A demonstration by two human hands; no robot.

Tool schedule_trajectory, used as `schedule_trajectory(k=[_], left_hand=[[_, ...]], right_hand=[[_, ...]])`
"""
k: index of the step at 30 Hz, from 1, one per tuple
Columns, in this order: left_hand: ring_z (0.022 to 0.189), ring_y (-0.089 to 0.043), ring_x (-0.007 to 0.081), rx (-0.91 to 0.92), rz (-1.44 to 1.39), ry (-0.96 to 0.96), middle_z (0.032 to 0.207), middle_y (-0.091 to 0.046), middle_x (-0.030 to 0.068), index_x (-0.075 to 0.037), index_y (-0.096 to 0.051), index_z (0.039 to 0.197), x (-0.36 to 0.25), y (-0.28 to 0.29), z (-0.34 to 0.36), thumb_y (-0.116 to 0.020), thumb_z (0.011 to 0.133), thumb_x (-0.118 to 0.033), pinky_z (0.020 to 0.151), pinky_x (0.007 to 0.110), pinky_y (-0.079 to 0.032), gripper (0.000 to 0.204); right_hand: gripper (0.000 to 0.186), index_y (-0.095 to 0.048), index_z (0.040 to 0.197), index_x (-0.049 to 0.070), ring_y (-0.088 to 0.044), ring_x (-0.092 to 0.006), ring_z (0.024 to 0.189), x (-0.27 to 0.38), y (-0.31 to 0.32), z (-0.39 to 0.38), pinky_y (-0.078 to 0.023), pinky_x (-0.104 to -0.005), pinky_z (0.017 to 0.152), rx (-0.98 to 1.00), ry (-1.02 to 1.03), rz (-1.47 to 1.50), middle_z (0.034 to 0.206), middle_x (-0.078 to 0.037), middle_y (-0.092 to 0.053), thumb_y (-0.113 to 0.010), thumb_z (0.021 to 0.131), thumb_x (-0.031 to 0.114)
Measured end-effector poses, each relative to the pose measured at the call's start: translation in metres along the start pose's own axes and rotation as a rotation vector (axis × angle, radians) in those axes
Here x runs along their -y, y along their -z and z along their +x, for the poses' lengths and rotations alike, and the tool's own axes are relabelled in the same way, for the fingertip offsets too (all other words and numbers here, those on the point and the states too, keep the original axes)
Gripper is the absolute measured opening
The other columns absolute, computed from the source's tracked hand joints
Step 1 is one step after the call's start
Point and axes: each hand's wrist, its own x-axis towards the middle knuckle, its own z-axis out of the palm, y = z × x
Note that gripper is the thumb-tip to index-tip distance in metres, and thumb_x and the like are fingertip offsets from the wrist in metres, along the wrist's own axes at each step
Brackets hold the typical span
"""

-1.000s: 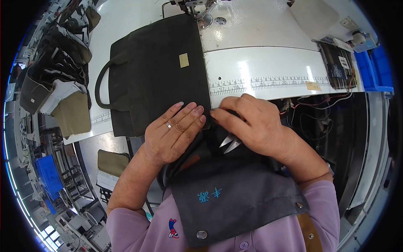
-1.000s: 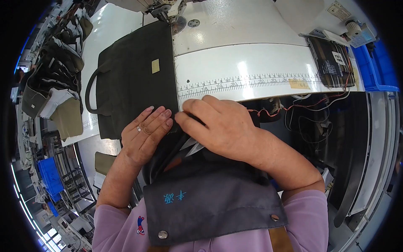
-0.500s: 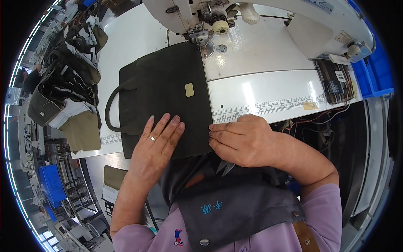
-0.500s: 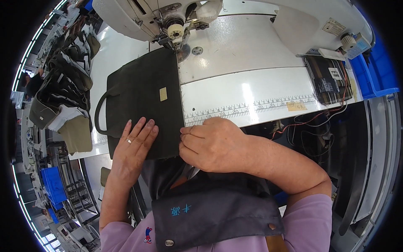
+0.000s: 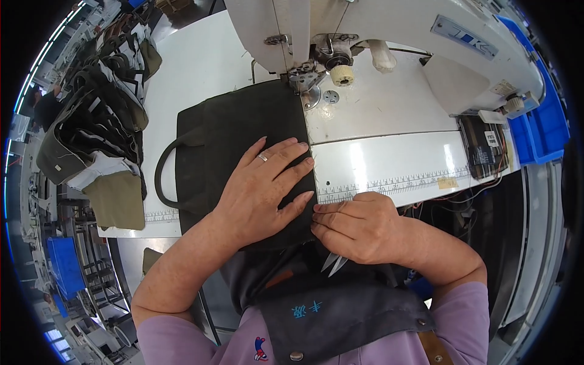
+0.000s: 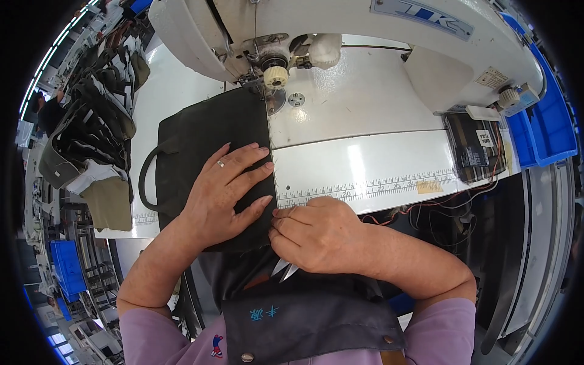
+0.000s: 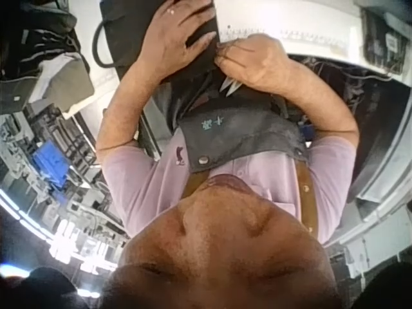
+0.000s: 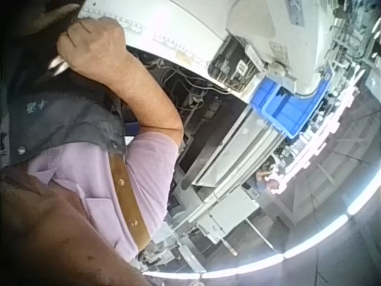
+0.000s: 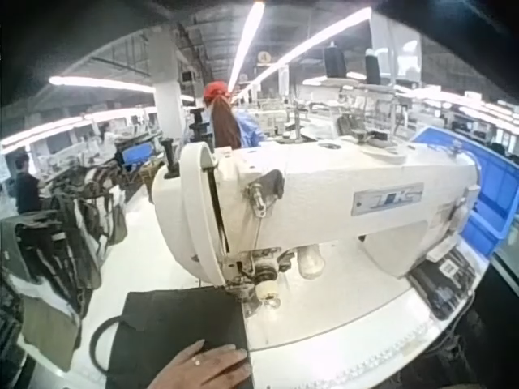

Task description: The recorder is using an industrial sewing machine to stitch a dark fabric bag and uses snips to trim thread.

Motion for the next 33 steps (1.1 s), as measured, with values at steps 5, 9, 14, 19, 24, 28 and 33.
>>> schedule_trajectory(k=[5, 9, 14, 19, 24, 28, 33], left_hand=[[0.134, -0.055, 0.0288, -0.020, 0.027, -0.009, 0.140, -0.060, 0.0092, -0.008, -0.066, 0.127, 0.010, -0.002, 0.014, -0.076, 0.086, -0.021, 0.116, 0.055, -0.036, 0.044], [0.134, -0.055, 0.0284, -0.033, 0.054, -0.013, 0.141, -0.060, 0.0076, -0.009, -0.066, 0.126, 0.027, -0.004, 0.026, -0.075, 0.086, -0.024, 0.116, 0.054, -0.035, 0.043], [0.130, -0.058, 0.0269, -0.135, 0.127, -0.065, 0.133, -0.063, 0.0086, -0.007, -0.070, 0.119, 0.046, -0.003, 0.042, -0.074, 0.087, -0.029, 0.117, 0.052, -0.036, 0.039], [0.127, -0.060, 0.0271, -0.128, 0.133, -0.053, 0.130, -0.067, 0.0091, -0.006, -0.070, 0.122, 0.067, -0.003, 0.056, -0.076, 0.085, -0.024, 0.116, 0.051, -0.036, 0.042], [0.117, -0.066, 0.0256, -0.205, 0.148, -0.065, 0.117, -0.072, 0.0112, -0.004, -0.075, 0.110, 0.086, -0.007, 0.069, -0.074, 0.087, -0.021, 0.113, 0.045, -0.041, 0.029], [0.109, -0.068, 0.0252, -0.177, 0.168, -0.040, 0.107, -0.074, 0.0108, -0.004, -0.077, 0.104, 0.096, -0.001, 0.083, -0.071, 0.089, -0.023, 0.112, 0.043, -0.043, 0.025], [0.104, -0.068, 0.0253, -0.215, 0.242, -0.103, 0.101, -0.074, 0.0089, -0.005, -0.077, 0.102, 0.109, 0.003, 0.088, -0.071, 0.088, -0.024, 0.111, 0.044, -0.043, 0.024]], right_hand=[[0.013, -0.072, 0.089, 0.007, -0.074, -0.0170, 0.089, -0.016, 0.003, 0.005, -0.058, -0.0284, 0.064, 0.026, -0.038, 0.001, 0.094, -0.005, -0.074, -0.073, 0.077, 0.010], [0.013, -0.071, 0.089, 0.008, -0.074, -0.0172, 0.087, -0.037, 0.001, 0.014, -0.060, -0.0306, 0.065, 0.082, -0.053, 0.033, 0.092, -0.004, -0.073, -0.073, 0.076, 0.010], [0.014, -0.070, 0.086, 0.008, -0.074, -0.0203, 0.085, -0.060, 0.000, 0.027, -0.060, -0.0334, 0.066, 0.117, -0.066, 0.073, 0.089, -0.004, -0.072, -0.076, 0.073, 0.011], [0.009, -0.059, 0.074, 0.011, -0.066, -0.0213, 0.069, -0.083, -0.015, 0.035, -0.053, -0.0372, 0.057, -0.011, -0.059, 0.013, 0.071, -0.002, -0.058, -0.067, 0.070, 0.015], [0.010, -0.064, 0.078, 0.011, -0.067, -0.0227, 0.072, -0.102, -0.019, 0.043, -0.054, -0.0388, 0.058, -0.014, -0.092, -0.016, 0.071, -0.002, -0.061, -0.070, 0.070, 0.013], [0.014, -0.068, 0.082, 0.011, -0.069, -0.0243, 0.075, -0.117, -0.023, 0.046, -0.054, -0.0390, 0.062, -0.029, -0.125, -0.010, 0.077, -0.002, -0.065, -0.073, 0.069, 0.012], [0.019, -0.070, 0.087, 0.012, -0.070, -0.0251, 0.078, -0.121, -0.027, 0.049, -0.054, -0.0406, 0.065, -0.043, -0.200, -0.019, 0.083, -0.001, -0.069, -0.076, 0.069, 0.012]])
